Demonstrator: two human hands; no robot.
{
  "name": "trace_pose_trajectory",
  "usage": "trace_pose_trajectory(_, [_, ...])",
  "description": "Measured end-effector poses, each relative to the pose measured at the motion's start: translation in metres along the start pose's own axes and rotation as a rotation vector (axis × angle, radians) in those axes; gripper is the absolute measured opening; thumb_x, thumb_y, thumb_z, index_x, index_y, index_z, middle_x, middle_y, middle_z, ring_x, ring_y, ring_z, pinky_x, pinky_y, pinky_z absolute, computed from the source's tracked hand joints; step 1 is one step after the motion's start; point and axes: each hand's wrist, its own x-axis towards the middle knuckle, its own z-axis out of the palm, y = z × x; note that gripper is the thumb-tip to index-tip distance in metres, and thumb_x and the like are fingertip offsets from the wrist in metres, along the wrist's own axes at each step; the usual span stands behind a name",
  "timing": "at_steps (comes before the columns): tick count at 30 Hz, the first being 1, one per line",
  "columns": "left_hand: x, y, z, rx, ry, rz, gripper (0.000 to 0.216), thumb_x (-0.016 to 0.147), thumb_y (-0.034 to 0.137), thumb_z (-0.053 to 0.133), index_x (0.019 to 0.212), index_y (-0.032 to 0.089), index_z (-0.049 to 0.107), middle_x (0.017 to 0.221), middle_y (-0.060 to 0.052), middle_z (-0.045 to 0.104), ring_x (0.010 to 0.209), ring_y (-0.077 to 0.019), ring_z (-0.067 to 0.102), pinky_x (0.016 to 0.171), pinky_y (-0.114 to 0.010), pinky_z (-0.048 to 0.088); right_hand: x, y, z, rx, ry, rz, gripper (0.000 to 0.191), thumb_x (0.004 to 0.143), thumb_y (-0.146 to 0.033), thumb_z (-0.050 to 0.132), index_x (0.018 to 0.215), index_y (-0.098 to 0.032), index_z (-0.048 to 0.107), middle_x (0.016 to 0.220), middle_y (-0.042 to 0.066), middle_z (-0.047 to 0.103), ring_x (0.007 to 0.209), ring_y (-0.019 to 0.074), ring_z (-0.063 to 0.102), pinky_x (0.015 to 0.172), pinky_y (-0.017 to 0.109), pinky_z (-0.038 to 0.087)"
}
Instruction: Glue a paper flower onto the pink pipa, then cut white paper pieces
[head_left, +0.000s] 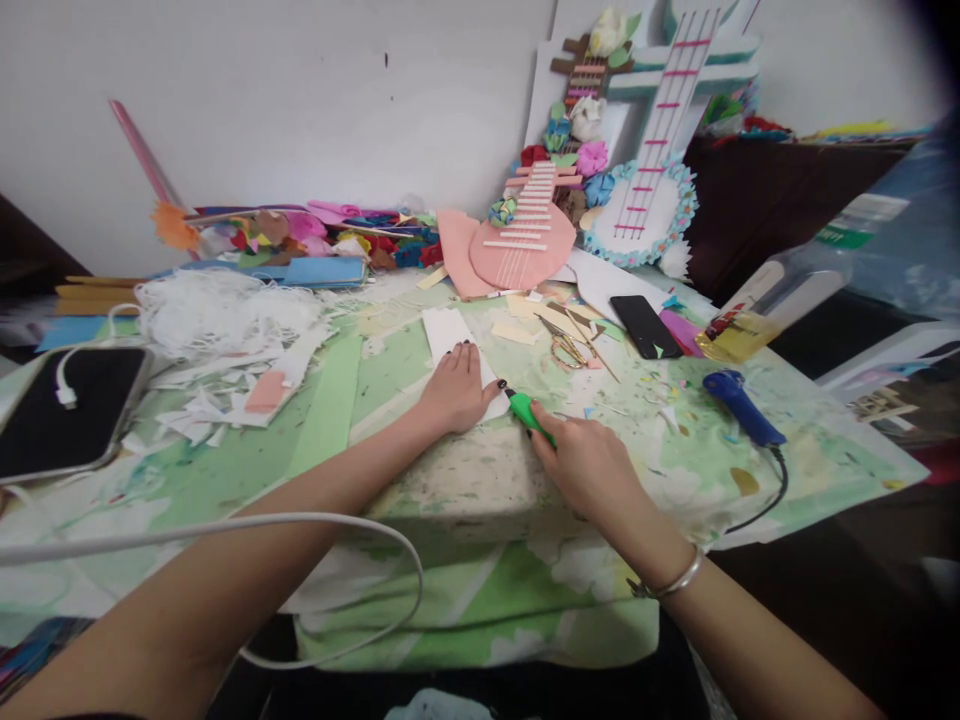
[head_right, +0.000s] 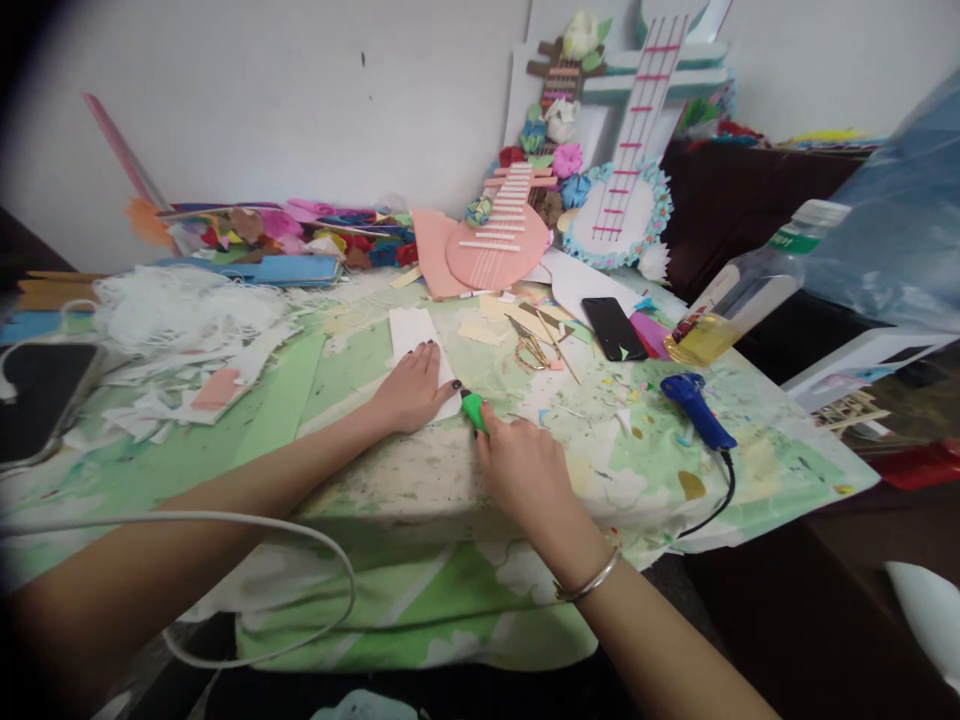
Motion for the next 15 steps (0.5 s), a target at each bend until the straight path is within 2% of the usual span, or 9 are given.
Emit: trace_pose_trajectory(15, [-0.0002,-0.0005,0.0003,0.021,0.002,0.009,0.076,0.094,0.051,0.017,0.141,-0.007,0.024,0.149,-0.026,0.026,0.141,-0.0321,0.021,0.113,-0.04,0.019,0.0075,0.0022,-0.004,0.039,-0.033,0.0,0.042,0.092,-0.035,0.039,0.131,-0.031,0.051,0.087,0.007,0.073,0.08,0.0241,0.066,0.066,0.031,0.044])
